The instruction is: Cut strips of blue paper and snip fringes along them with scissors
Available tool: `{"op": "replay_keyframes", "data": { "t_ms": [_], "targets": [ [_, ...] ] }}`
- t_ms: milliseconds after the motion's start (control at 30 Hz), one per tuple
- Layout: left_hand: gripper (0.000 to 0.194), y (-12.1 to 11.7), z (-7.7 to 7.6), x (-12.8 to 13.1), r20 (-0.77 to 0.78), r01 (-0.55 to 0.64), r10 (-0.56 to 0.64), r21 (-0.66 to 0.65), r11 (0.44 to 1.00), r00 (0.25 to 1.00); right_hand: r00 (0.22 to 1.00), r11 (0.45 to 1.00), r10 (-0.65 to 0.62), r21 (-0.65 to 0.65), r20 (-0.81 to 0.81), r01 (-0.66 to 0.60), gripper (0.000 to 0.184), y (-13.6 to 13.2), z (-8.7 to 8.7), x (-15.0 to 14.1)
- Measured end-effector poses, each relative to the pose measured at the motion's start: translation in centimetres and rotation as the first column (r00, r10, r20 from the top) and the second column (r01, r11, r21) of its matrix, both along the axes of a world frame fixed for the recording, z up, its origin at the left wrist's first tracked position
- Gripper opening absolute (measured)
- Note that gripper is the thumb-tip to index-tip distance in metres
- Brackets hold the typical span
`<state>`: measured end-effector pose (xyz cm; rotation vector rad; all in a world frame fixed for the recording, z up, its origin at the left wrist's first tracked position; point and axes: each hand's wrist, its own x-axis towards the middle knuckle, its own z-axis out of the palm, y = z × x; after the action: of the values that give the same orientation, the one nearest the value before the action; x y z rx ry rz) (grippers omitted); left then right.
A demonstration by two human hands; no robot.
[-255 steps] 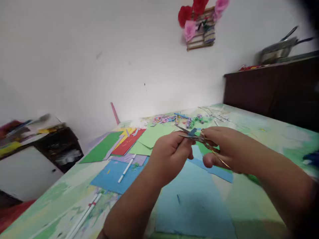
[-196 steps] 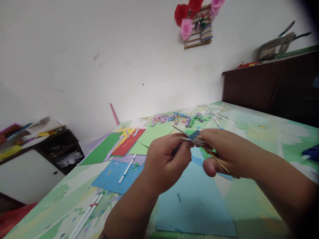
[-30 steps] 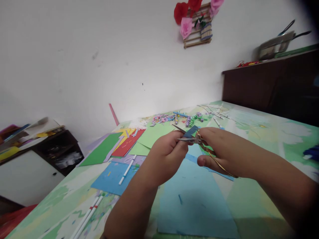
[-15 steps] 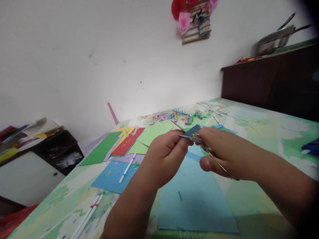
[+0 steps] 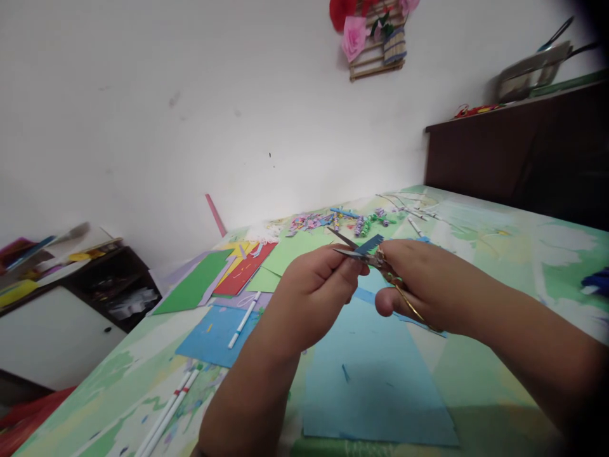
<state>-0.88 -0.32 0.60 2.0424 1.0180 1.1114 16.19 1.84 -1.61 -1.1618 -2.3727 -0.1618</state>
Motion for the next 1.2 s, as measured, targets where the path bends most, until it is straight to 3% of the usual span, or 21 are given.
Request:
{"op": "replay_keyframes", "data": {
  "t_ms": [233, 467, 633, 833, 967, 1200],
  "targets": [
    [0.025, 0.1, 0.0, 0.2, -0.011, -0.067, 0.068, 0.068, 0.995, 0.998, 0.999, 0.999, 0.036, 0.008, 0.012, -0.036, 0.040, 0.0, -0.1, 0.2],
    [0.024, 0.1, 0.0, 0.2, -0.057, -0.092, 0.099, 0.112, 0.989, 0.993, 0.999, 0.996, 0.040, -0.079, 0.005, -0.040, 0.036, -0.5, 0.7, -0.2],
    [0.022, -0.1, 0.0, 0.2, -0.053, -0.106, 0.110, 0.067, 0.992, 0.993, 1.000, 0.993, 0.010, -0.121, 0.006, -0.009, 0.035, -0.4, 1.1, -0.7],
    [0.020, 0.0, 0.1, 0.1, 0.000, -0.073, 0.073, -0.011, 0.997, 0.997, 1.000, 0.999, 0.022, -0.042, 0.004, -0.022, 0.039, -0.1, 0.4, -0.3],
    [0.023, 0.1, 0.2, 0.0, -0.020, -0.066, 0.067, 0.053, 0.996, 0.998, 0.998, 0.998, 0.061, 0.030, -0.003, -0.061, 0.049, 0.1, -0.3, 0.1],
    [0.031, -0.1, 0.1, 0.2, -0.071, -0.105, 0.114, 0.122, 0.987, 0.991, 1.000, 1.000, 0.027, -0.006, 0.003, -0.027, 0.046, -0.3, -0.1, -0.3]
  ]
}}
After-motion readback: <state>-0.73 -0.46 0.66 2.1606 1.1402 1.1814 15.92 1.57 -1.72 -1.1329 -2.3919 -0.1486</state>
